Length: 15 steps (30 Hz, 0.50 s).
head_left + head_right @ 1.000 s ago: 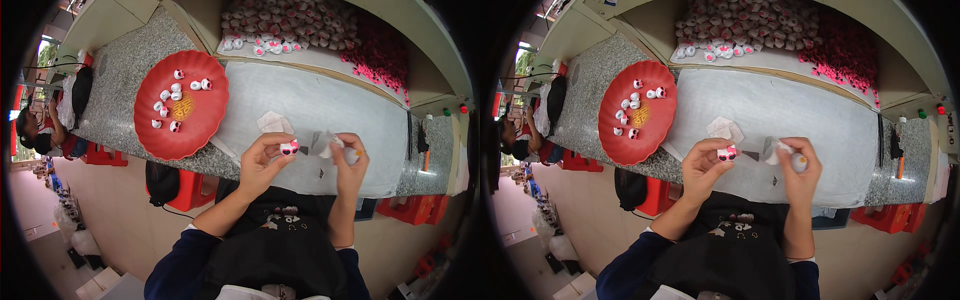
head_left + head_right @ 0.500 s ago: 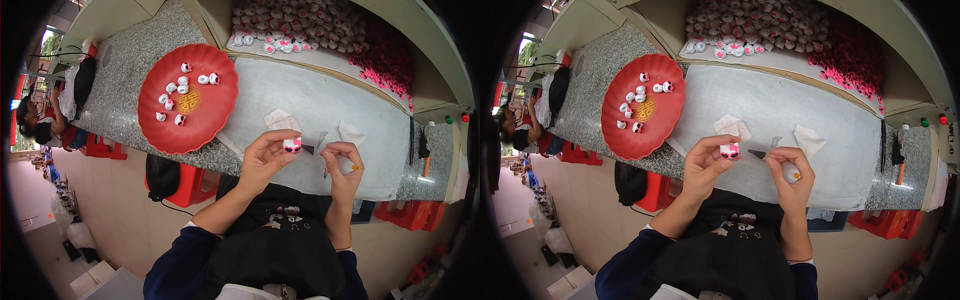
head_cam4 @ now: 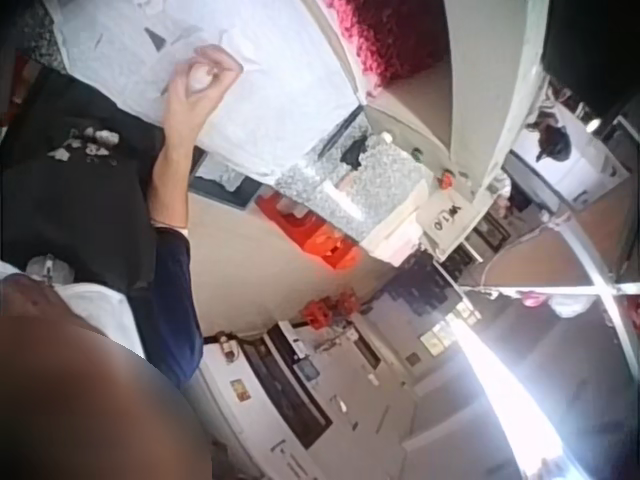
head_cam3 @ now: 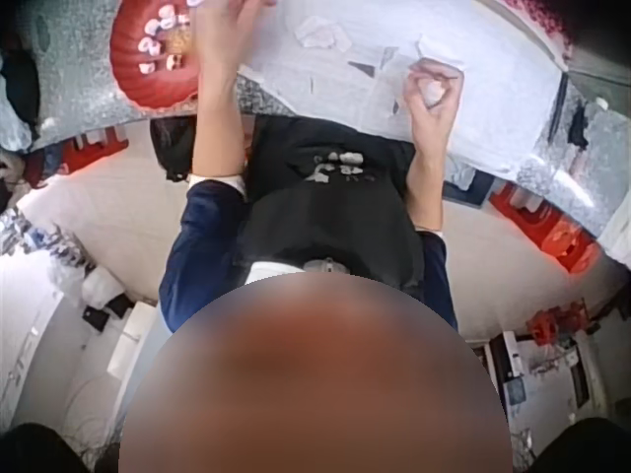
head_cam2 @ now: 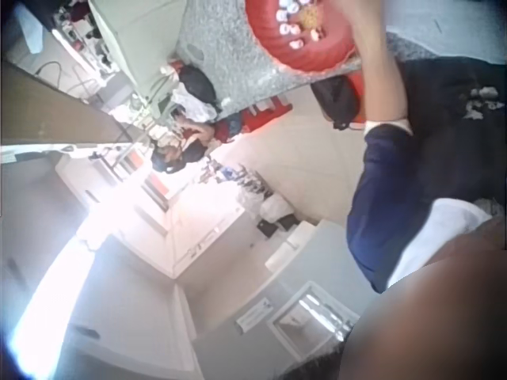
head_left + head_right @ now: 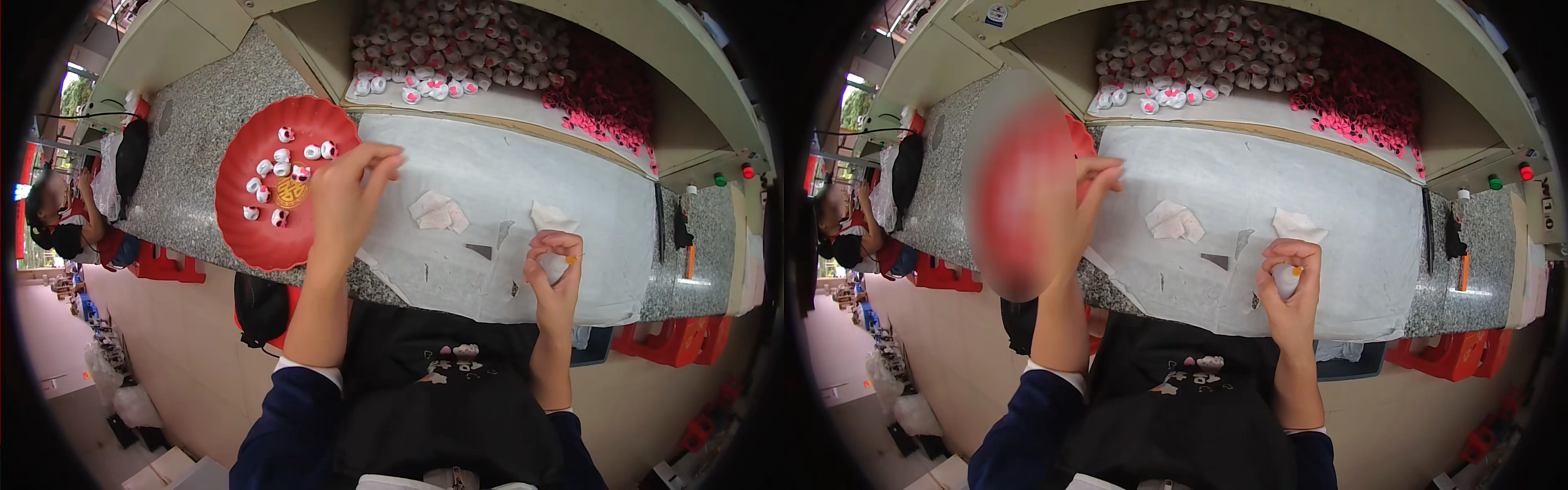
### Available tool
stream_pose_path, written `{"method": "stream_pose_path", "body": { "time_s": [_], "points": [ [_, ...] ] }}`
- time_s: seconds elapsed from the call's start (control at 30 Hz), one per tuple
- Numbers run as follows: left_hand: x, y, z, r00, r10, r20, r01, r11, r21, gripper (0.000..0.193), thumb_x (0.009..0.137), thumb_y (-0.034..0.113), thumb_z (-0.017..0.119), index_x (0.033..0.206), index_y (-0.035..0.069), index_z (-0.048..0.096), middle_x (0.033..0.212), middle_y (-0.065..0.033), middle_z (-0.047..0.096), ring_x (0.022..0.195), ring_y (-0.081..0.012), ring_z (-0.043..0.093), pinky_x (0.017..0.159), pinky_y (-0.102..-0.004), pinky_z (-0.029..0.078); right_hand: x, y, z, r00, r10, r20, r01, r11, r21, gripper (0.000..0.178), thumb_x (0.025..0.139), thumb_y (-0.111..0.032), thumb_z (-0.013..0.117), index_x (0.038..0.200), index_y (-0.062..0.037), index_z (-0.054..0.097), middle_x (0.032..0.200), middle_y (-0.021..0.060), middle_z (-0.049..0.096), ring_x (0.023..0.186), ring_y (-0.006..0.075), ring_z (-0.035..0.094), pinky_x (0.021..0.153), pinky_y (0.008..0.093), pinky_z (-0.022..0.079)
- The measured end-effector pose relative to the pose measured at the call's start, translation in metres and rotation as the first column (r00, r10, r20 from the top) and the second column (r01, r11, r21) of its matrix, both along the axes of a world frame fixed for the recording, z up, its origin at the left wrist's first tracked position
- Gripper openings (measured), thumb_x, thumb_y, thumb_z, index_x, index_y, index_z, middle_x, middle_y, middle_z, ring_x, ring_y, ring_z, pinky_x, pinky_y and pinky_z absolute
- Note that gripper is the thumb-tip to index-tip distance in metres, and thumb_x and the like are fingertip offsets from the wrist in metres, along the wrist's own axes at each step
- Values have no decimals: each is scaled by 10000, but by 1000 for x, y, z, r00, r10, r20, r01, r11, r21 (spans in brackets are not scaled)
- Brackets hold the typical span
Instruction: Applying glue to small bow accessories and attaching them to toy cat figurines at a factory workbench.
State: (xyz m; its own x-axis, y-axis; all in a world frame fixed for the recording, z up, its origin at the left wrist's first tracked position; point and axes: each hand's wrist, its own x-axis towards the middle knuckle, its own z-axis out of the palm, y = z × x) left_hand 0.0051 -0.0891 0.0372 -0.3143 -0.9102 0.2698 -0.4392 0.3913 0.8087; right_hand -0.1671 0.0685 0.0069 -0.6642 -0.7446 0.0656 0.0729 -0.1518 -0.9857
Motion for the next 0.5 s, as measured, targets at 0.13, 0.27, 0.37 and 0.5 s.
{"method": "stream_pose_path", "body": {
  "time_s": [0.13, 0.27, 0.37, 0.5],
  "points": [
    [-83, -58, -6, 986, -6, 167, 73, 916, -395, 125, 703, 169, 590, 771, 65, 602, 734, -100, 578, 642, -230, 538, 573, -300, 413, -9, 14, 3, 974, 225, -20, -223, 973, 65, 163, 656, 77, 534, 769, -15, 460, 745, 65, 511, 591, 80, 430, 528, 182, 354],
    [-115, -95, -49, 916, 190, 353, 63, 802, -594, 105, 691, 151, 562, 740, 76, 618, 681, -123, 553, 671, -258, 525, 608, -358, 416, -15, 19, -5, 967, 236, -98, -226, 969, 98, 240, 641, 95, 526, 838, -16, 447, 817, 80, 500, 613, 91, 433, 559, 189, 360],
    [-120, -97, -55, 952, 123, 280, 59, 825, -562, 110, 705, 118, 537, 772, 78, 614, 733, -142, 553, 675, -257, 531, 603, -342, 425, -15, 17, -6, 977, 147, -156, -138, 988, 63, 305, 624, 59, 483, 899, -39, 397, 943, 127, 424, 688, 117, 439, 498, 211, 383],
    [-113, -81, -33, 977, 87, 195, -5, 923, -385, 152, 696, 83, 539, 832, 98, 607, 755, -130, 544, 680, -216, 539, 607, -286, 431, -21, 23, -6, 976, 214, -34, -214, 977, -4, 343, 633, 22, 432, 963, -39, 358, 1021, 124, 357, 742, 147, 446, 501, 236, 417]
  ]
}}
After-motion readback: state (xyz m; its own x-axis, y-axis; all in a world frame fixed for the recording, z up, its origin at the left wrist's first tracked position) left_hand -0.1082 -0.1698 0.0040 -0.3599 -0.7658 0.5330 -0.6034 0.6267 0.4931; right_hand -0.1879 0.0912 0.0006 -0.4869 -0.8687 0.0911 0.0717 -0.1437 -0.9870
